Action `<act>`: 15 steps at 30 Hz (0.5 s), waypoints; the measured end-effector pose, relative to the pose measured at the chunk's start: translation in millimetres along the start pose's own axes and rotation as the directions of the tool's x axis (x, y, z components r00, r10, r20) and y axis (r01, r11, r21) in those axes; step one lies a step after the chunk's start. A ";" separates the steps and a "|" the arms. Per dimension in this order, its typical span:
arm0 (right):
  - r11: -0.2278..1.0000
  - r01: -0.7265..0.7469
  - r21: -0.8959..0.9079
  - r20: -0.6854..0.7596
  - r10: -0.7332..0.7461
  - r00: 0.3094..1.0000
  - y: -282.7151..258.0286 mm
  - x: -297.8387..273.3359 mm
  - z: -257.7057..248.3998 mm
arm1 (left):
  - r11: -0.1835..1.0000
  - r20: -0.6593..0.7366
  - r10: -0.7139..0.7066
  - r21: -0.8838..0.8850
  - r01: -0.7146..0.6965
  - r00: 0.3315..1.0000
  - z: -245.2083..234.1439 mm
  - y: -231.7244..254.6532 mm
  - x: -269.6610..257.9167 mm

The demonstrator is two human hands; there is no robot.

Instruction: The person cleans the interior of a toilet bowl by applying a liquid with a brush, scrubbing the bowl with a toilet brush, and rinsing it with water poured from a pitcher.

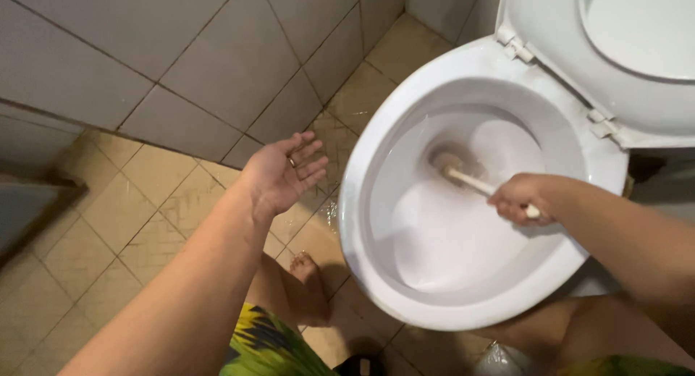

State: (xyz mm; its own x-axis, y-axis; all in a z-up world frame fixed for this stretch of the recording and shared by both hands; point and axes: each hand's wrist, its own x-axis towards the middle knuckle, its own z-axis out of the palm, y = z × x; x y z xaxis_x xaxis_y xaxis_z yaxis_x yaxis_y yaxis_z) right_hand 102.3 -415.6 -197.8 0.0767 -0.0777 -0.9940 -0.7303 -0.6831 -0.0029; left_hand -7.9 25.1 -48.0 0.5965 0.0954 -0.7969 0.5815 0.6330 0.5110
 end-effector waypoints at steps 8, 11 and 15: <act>0.292 -0.103 0.951 0.203 -0.336 0.920 8.8 -33.2 9.7 | 1.000 -0.010 -0.003 0.018 0.004 1.000 -8.4 10.8 -32.4; 0.135 -0.083 0.987 0.130 -0.391 0.911 17.1 -83.3 15.2 | 1.000 0.003 -0.020 0.012 0.020 1.000 -0.7 18.9 -51.7; 0.045 -0.091 0.995 0.101 -0.432 0.896 24.9 -156.1 5.9 | 0.998 0.009 -0.024 0.050 0.023 1.000 19.7 35.7 -90.1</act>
State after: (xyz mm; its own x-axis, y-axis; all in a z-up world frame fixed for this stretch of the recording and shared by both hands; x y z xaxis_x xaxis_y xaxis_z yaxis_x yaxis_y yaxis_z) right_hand 68.1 -416.2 -43.4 0.3152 0.2986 -0.9008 -0.7152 0.6986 -0.0186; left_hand -30.0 23.9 48.4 0.5875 0.0732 -0.8059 0.6224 0.5956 0.5079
